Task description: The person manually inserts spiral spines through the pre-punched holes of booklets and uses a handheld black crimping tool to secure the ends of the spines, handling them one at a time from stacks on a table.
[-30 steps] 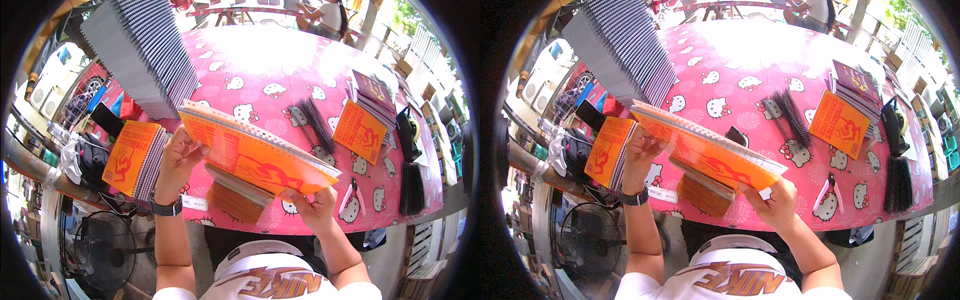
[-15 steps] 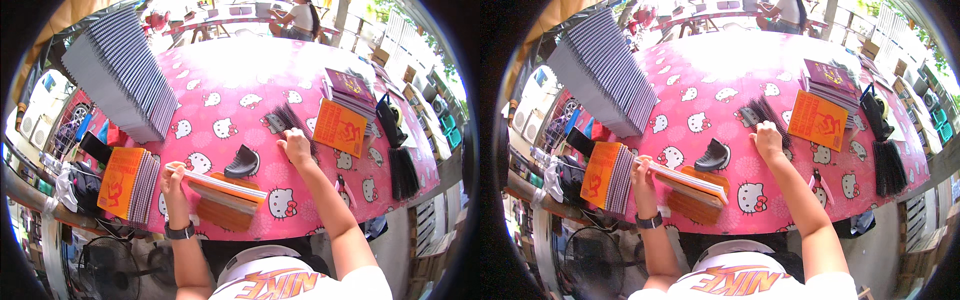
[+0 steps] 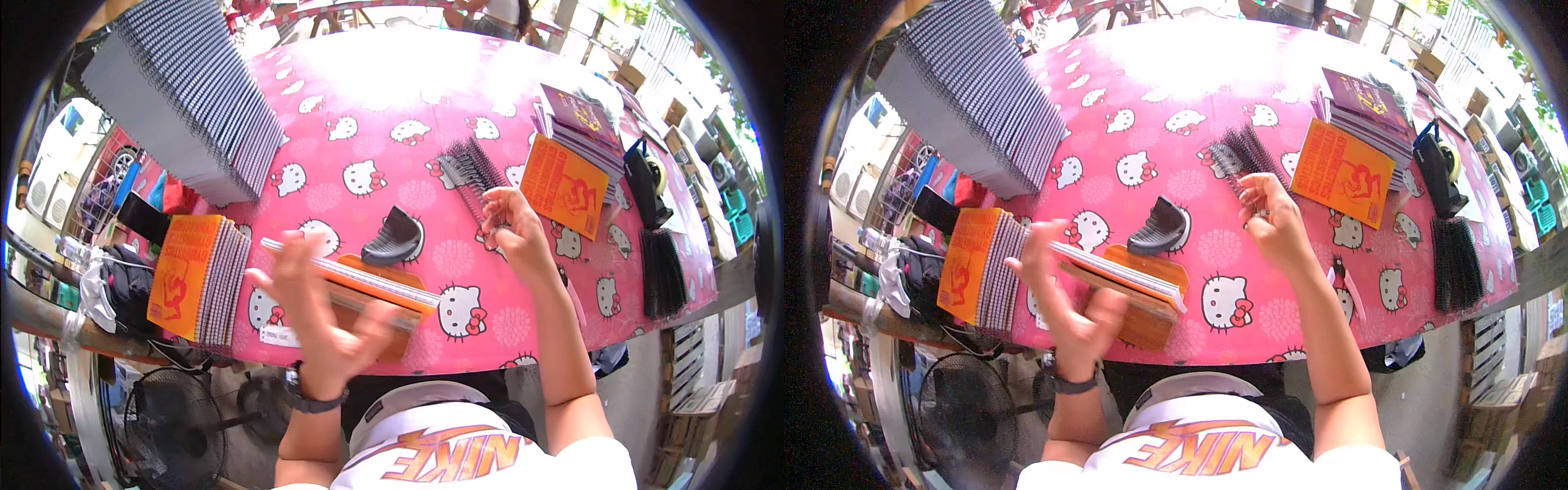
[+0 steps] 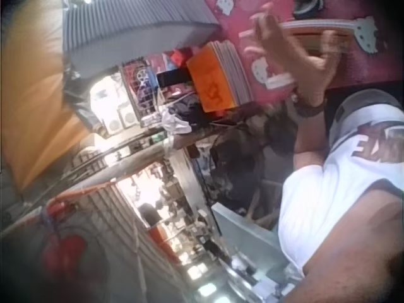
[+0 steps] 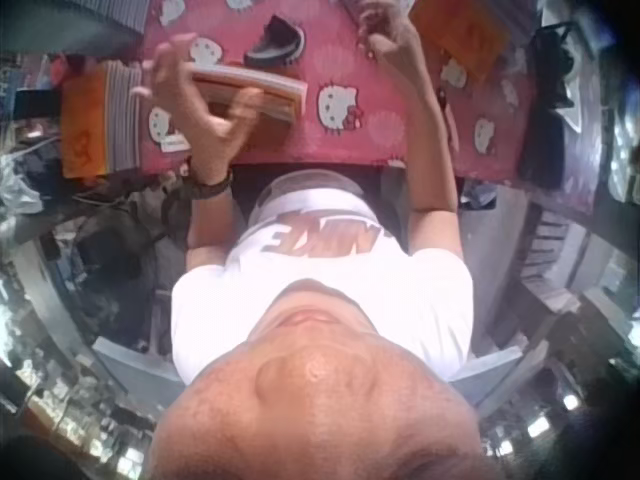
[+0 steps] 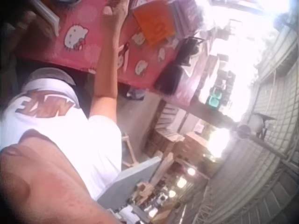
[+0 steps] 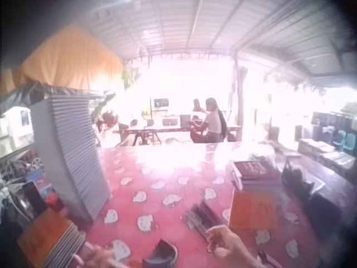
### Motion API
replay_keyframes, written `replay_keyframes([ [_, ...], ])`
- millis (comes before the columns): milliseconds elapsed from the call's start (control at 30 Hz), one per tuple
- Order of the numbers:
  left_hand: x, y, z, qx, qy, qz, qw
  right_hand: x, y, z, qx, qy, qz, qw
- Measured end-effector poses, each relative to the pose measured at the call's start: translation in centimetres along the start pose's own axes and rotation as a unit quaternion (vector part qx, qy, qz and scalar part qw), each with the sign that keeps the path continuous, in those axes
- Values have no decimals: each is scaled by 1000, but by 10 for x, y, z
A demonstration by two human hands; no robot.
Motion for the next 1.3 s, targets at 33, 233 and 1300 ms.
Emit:
replay_keyframes([
  [33, 0, -4, 10, -7, 7, 2, 1000, 4, -8, -11, 3, 4, -9, 1000],
  [233, 58, -25, 27, 46, 66, -213, 974, 18, -55, -44, 138, 22, -198, 970],
  [1300, 28, -9, 21, 59, -131, -188, 972, 60, -59, -106, -294, -202, -192, 915],
])
Point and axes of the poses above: each hand's wrist, its own y-axis towards the middle knuckle, its own x-axis out of the palm, z = x × y, the point moved 8 cm from there along y, towards the middle knuckle, and after that the axes turned 11 degrees about -x, right-handed, at the moved point
